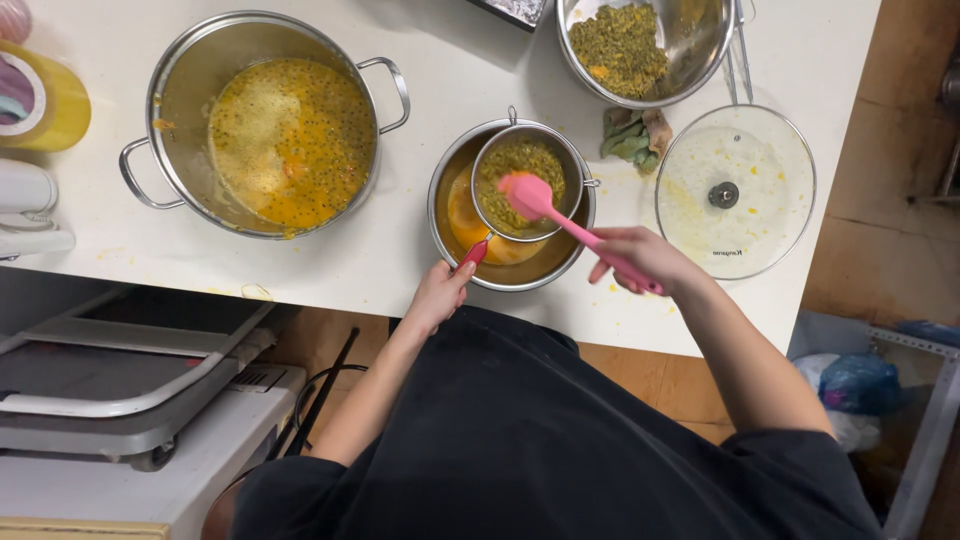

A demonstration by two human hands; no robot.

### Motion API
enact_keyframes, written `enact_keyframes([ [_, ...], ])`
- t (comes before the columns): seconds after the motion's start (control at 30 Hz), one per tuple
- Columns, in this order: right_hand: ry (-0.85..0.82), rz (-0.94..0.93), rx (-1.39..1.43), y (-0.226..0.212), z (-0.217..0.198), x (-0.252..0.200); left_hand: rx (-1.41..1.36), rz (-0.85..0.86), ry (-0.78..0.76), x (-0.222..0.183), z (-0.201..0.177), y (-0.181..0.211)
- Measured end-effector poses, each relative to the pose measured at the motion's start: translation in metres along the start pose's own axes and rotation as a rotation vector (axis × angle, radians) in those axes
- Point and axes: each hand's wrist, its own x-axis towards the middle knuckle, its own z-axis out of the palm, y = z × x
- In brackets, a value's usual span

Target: Straining passion fruit seeds and pulp into a pot using a mesh strainer and a spatula.

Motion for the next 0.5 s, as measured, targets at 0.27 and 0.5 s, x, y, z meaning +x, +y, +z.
enact_keyframes([
  [0.27,0.357,-0.195,-1.042,-0.006,0.026,-0.034,0.023,0.007,0.001,-0.001,-0.001,-0.003],
  [0.5,0.314,-0.167,-1.353,-0.001,0.063,0.013,0.042,0.019,0.0,0.002,-0.001,-0.006],
])
